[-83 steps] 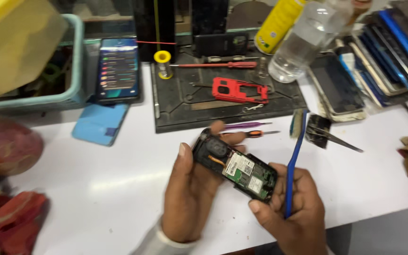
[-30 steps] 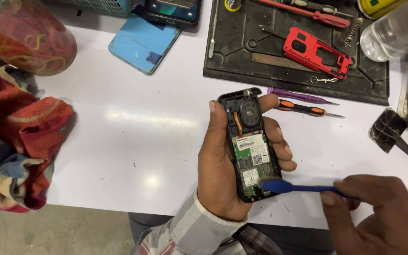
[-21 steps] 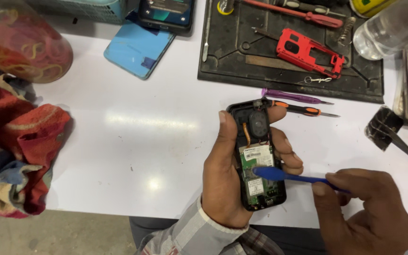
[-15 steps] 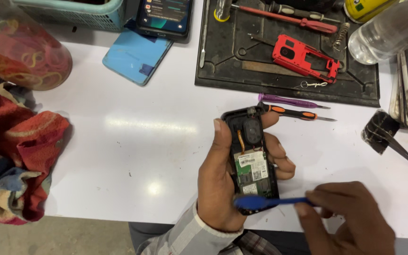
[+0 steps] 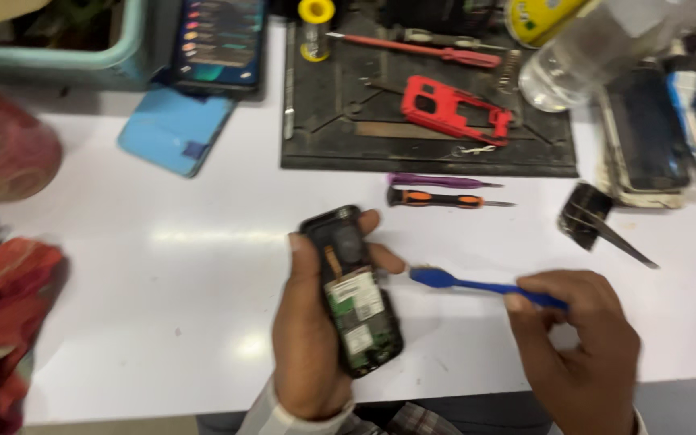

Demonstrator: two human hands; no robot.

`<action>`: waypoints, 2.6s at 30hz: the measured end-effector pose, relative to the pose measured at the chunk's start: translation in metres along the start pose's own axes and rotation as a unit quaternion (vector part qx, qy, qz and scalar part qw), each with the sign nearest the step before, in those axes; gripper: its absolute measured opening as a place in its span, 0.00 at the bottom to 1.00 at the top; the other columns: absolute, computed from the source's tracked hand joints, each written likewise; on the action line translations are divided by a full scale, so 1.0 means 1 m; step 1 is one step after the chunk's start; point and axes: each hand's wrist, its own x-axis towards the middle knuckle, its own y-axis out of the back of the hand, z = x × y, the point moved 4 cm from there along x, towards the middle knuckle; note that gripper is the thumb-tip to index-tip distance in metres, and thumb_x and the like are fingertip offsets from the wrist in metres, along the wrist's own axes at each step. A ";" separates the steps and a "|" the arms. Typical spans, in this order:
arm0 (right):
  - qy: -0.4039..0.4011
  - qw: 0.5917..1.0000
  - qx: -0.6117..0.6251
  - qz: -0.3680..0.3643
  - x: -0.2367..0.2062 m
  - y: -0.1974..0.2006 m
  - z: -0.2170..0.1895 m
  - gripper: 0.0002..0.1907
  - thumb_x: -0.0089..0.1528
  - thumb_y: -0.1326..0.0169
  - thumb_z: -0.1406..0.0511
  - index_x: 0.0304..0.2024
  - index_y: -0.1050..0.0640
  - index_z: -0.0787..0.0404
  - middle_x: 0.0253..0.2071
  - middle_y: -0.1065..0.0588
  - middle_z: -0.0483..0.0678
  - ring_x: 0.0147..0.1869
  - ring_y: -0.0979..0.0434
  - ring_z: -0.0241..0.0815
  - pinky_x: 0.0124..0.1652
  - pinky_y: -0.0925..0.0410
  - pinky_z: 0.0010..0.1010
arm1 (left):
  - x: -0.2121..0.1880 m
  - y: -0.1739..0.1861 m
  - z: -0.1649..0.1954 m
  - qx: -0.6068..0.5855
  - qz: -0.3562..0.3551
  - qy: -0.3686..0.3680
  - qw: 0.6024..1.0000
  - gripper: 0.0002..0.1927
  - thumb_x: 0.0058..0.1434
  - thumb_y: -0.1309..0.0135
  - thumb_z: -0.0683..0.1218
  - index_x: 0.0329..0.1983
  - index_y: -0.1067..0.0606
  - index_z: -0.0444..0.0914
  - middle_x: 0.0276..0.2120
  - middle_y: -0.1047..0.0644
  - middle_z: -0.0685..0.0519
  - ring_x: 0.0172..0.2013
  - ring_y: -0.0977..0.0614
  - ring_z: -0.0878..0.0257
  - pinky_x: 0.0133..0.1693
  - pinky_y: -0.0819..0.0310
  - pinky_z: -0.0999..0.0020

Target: The person disassembles a red mobile phone using a purple screwdriver and a black screwdriver, removes the back cover, sprays liquid on the internal components, and cleans them with a blue brush. The person then uses a soldering iron on the circuit board.

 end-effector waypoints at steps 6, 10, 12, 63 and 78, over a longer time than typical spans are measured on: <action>0.084 0.988 -0.124 -0.045 0.018 -0.006 -0.006 0.06 0.59 0.39 0.67 0.37 0.20 0.62 0.39 0.20 0.48 0.44 0.24 0.50 0.44 0.32 0.38 | 0.000 0.004 0.004 0.060 0.054 0.010 0.997 0.40 0.70 0.72 0.66 0.66 0.32 0.31 0.41 0.20 0.45 0.28 0.22 0.65 0.30 0.23 0.69; 0.103 0.986 -0.130 -0.027 0.017 -0.007 -0.011 0.07 0.58 0.39 0.67 0.39 0.19 0.60 0.41 0.20 0.48 0.50 0.24 0.52 0.44 0.29 0.39 | 0.005 0.011 0.002 0.083 0.084 0.005 0.993 0.41 0.71 0.73 0.67 0.68 0.33 0.30 0.46 0.20 0.39 0.36 0.19 0.57 0.40 0.21 0.60; 0.105 0.987 -0.119 -0.020 0.016 -0.004 -0.011 0.08 0.58 0.39 0.67 0.40 0.19 0.59 0.43 0.20 0.48 0.50 0.24 0.51 0.45 0.29 0.38 | 0.007 0.018 -0.001 0.069 0.086 0.013 0.994 0.41 0.69 0.74 0.68 0.68 0.35 0.33 0.47 0.21 0.38 0.42 0.18 0.52 0.45 0.21 0.53; -0.203 0.766 0.205 0.574 -0.112 0.404 0.357 0.21 0.65 0.43 0.64 0.56 0.28 0.70 0.33 0.25 0.47 0.28 0.25 0.33 0.20 0.37 0.21 | -0.092 -0.271 -0.301 0.142 -0.441 0.246 0.851 0.45 0.58 0.43 0.37 0.77 0.49 0.32 0.63 0.28 0.34 0.60 0.24 0.51 0.64 0.34 0.54; -0.256 0.761 -0.121 0.584 -0.163 0.406 0.412 0.19 0.63 0.37 0.67 0.54 0.23 0.68 0.26 0.26 0.44 0.30 0.27 0.35 0.35 0.31 0.28 | -0.081 -0.231 -0.283 0.100 -0.442 0.287 0.844 0.45 0.60 0.44 0.35 0.78 0.52 0.34 0.65 0.31 0.34 0.61 0.24 0.51 0.60 0.30 0.58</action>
